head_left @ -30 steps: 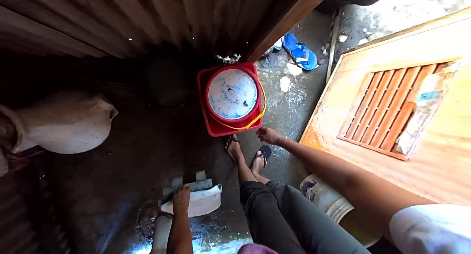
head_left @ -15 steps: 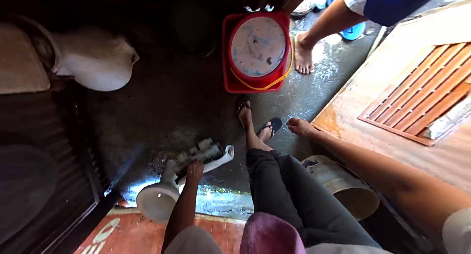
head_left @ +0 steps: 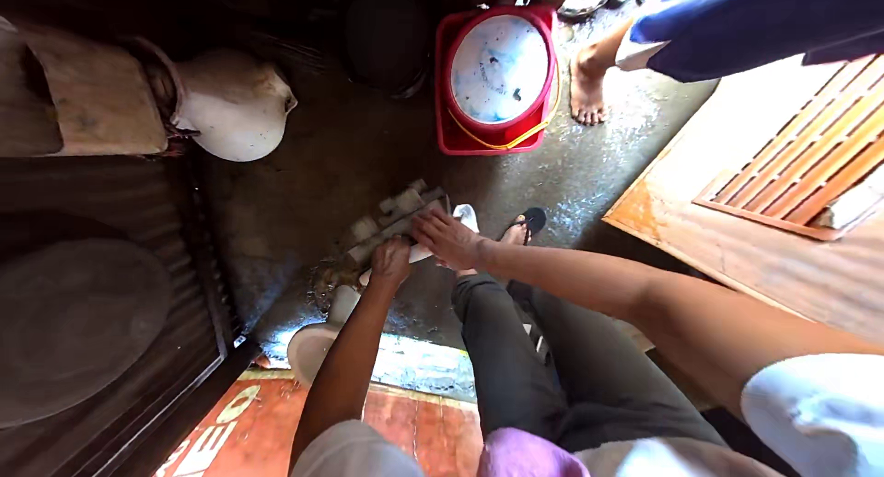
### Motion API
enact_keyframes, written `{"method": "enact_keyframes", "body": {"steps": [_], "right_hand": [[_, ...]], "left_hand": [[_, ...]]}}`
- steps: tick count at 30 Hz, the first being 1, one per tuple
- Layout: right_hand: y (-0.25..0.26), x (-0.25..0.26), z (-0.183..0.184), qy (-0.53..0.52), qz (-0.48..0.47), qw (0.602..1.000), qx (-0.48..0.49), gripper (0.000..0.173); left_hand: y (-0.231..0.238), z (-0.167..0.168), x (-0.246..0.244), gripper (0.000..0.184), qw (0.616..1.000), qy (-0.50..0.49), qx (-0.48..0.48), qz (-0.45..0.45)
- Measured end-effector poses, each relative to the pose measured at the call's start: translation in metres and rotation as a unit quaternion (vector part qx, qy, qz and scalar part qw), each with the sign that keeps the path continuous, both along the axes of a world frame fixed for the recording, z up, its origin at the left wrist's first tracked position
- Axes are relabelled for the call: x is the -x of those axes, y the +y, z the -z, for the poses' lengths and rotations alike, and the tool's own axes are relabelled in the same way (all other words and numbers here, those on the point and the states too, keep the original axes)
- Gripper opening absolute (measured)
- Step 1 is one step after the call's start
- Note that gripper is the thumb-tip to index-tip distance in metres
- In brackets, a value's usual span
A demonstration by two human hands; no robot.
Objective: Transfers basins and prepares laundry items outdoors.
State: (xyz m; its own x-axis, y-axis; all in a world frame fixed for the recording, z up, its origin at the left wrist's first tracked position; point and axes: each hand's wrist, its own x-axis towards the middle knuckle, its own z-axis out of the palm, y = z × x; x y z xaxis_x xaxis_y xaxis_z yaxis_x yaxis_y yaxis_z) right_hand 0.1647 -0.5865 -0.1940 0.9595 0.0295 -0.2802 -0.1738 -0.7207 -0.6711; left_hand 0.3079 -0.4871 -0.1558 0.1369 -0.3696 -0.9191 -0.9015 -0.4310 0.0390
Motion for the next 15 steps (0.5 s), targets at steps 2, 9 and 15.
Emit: {"method": "enact_keyframes", "body": {"steps": [2,9,15], "right_hand": [[0.002,-0.012,-0.004,0.008,0.007,0.999,0.047,0.045],[-0.018,-0.031,-0.029,0.153,0.048,0.987,0.011,0.031],[-0.008,-0.021,-0.061,0.161,0.076,0.983,-0.031,0.036]], "left_hand": [[-0.019,-0.011,-0.002,0.042,1.000,0.017,0.014,0.016],[-0.053,-0.015,-0.022,0.045,0.989,0.086,0.031,0.117],[-0.053,-0.044,-0.038,0.049,0.968,0.150,0.050,0.193]]}}
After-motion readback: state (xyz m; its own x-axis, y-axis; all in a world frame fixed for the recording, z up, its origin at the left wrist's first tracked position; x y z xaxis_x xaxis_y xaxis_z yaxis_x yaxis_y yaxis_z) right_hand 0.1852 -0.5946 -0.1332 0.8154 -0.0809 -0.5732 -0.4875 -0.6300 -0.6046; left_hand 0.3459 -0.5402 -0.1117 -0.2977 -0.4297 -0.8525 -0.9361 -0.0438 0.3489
